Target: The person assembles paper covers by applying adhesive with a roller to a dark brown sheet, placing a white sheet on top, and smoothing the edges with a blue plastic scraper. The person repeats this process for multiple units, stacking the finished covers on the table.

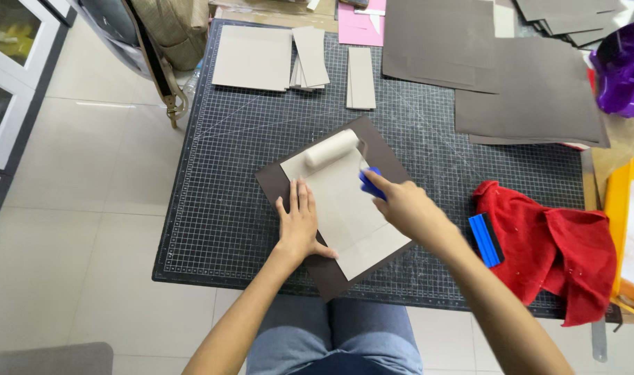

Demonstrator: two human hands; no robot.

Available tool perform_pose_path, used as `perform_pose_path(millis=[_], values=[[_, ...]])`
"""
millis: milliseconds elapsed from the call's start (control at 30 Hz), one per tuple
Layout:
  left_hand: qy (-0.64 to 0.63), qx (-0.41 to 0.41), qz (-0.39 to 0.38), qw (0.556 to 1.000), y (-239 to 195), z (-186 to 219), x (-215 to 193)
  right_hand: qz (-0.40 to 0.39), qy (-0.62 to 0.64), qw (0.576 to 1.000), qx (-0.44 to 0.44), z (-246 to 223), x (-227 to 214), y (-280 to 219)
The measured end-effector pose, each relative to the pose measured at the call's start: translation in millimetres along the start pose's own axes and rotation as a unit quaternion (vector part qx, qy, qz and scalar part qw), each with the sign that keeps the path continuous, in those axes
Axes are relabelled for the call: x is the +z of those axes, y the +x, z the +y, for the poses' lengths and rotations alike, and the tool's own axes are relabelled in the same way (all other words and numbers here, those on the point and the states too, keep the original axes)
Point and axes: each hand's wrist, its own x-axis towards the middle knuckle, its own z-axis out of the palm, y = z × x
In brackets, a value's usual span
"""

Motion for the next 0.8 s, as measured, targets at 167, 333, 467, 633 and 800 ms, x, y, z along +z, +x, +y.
perform_pose_path(millis=[167,333,467,633,800], values=[[0.012,-0.001,-0.022,1.000,-1,1,-2,-0.065,0.024,0.996,0.052,14,12,3],[0.016,-0.001,-0.013,1.000,1,2,-2,0.011,0.037,0.998,0.041,16,18,9],[0.002,-0.005,-0.006,1.000,1,0,0,0.045,0.037,0.998,0.014,24,37,-4],[0.028,-0.004,-0.036,0.999,3,2,-4,-0.020,0.068,0.996,0.058,78,73,-85],[0.028,-0.012,-0.038,0.999,4,3,-2,-0.029,0.050,0.992,0.109,107,93,-176]])
